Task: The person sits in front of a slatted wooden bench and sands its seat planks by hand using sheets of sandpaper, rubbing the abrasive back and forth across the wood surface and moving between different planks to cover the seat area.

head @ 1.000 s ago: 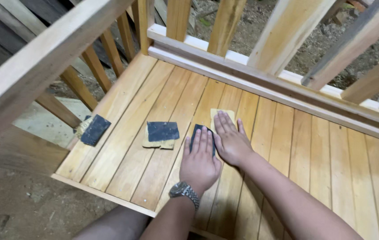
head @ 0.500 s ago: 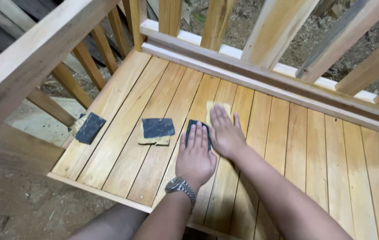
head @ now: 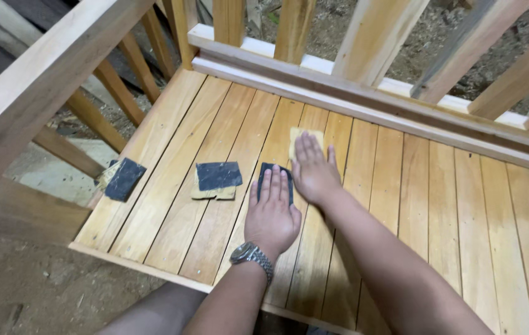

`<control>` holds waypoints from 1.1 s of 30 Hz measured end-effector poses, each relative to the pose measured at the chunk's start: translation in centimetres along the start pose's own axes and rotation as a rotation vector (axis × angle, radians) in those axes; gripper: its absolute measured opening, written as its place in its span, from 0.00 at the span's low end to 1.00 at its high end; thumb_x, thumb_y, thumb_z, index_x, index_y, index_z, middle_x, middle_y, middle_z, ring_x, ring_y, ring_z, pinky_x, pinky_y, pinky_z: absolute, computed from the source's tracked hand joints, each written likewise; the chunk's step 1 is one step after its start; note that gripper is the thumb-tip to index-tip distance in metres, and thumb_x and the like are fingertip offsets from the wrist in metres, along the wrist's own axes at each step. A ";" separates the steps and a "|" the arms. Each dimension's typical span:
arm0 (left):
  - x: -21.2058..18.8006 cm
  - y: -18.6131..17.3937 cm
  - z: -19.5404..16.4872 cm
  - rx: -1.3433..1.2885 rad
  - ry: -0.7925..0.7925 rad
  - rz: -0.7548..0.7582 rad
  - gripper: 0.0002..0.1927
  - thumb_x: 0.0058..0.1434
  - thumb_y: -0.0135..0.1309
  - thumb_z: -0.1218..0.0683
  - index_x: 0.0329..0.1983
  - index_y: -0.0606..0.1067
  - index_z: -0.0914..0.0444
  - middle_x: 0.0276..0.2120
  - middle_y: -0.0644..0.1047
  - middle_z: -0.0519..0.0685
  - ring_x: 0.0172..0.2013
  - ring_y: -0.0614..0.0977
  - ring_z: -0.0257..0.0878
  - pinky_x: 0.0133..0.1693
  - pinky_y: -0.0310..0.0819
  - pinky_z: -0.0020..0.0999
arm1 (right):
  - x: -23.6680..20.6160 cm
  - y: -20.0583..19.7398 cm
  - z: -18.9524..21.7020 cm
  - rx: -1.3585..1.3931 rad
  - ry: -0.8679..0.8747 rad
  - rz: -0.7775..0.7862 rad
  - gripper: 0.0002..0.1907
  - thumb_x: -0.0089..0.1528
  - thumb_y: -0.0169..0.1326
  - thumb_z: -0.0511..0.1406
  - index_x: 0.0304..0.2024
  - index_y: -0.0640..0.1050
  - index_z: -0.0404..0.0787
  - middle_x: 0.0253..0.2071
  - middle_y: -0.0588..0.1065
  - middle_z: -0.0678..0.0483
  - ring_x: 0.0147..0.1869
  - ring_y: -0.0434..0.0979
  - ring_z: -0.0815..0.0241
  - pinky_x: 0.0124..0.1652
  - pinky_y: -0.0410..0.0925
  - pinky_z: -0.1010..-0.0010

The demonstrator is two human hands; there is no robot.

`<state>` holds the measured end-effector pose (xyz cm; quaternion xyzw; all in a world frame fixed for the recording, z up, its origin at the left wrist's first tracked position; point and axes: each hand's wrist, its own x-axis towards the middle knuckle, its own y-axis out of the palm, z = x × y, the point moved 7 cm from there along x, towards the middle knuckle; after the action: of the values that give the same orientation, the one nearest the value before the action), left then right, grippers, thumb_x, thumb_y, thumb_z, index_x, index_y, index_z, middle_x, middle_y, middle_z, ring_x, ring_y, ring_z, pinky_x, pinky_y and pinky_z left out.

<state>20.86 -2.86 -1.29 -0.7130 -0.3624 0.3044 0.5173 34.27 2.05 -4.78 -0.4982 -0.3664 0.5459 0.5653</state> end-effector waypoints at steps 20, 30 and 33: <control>0.0 -0.5 -0.4 -0.025 0.001 -0.010 0.39 0.62 0.39 0.46 0.74 0.54 0.67 0.75 0.51 0.58 0.74 0.50 0.47 0.70 0.36 0.50 | -3.8 -0.2 0.8 0.005 -0.010 0.083 0.36 0.68 0.33 0.47 0.76 0.49 0.41 0.80 0.43 0.50 0.83 0.38 0.53 0.72 0.35 0.44; -0.1 -0.6 -0.4 -0.008 -0.004 -0.015 0.40 0.59 0.40 0.46 0.74 0.54 0.67 0.74 0.53 0.58 0.74 0.51 0.46 0.70 0.37 0.49 | 1.1 -1.9 -0.1 0.054 0.094 0.074 0.35 0.68 0.31 0.47 0.76 0.48 0.43 0.80 0.42 0.51 0.82 0.37 0.54 0.71 0.34 0.43; -0.2 -0.3 -0.5 0.004 0.003 -0.006 0.39 0.60 0.40 0.46 0.74 0.54 0.67 0.74 0.53 0.58 0.74 0.52 0.46 0.71 0.37 0.49 | -0.7 -1.2 0.1 0.053 0.085 0.014 0.33 0.71 0.30 0.47 0.76 0.51 0.42 0.80 0.45 0.50 0.83 0.39 0.53 0.72 0.36 0.42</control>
<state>21.07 -3.18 -0.82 -0.7113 -0.3632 0.3026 0.5201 34.43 1.52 -3.52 -0.5082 -0.3241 0.5376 0.5896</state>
